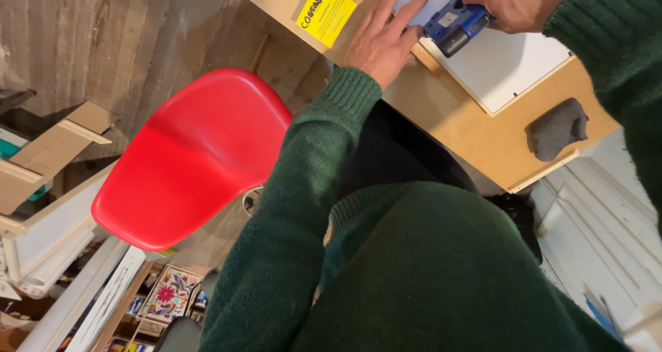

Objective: Assemble and secure artwork into a picture frame using wooden spacers and a staple gun.

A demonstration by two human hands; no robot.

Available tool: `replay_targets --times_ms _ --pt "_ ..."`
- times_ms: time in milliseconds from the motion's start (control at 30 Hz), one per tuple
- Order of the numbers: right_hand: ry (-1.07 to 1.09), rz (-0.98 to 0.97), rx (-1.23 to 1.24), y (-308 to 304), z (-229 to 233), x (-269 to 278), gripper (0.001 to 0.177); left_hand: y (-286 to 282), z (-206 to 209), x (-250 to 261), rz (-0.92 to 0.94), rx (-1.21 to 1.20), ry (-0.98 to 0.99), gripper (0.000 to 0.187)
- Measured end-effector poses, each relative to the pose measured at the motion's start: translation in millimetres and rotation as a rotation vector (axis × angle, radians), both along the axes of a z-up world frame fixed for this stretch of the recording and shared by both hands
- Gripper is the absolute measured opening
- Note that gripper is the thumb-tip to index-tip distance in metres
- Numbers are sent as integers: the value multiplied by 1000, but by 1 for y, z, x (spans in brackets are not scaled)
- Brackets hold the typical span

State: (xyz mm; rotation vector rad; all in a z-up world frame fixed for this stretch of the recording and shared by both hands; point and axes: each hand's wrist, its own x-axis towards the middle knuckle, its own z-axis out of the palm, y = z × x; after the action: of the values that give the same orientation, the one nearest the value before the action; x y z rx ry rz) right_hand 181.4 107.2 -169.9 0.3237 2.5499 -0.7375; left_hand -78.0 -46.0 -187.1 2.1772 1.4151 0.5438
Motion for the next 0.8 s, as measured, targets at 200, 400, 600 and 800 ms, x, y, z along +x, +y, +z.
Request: replay_targets --times_ms 200,400,600,800 --pt "99 -133 74 -10 5 -4 20 -1 0 0 8 -16 -9 27" --pt "197 -121 120 -14 -6 -1 22 -4 -4 1 19 -23 16 19" --pt "168 -144 162 -15 -5 -15 24 -4 -6 2 43 -47 4 11" --pt "139 -59 218 -13 3 -22 25 -3 -4 3 33 -24 31 12"
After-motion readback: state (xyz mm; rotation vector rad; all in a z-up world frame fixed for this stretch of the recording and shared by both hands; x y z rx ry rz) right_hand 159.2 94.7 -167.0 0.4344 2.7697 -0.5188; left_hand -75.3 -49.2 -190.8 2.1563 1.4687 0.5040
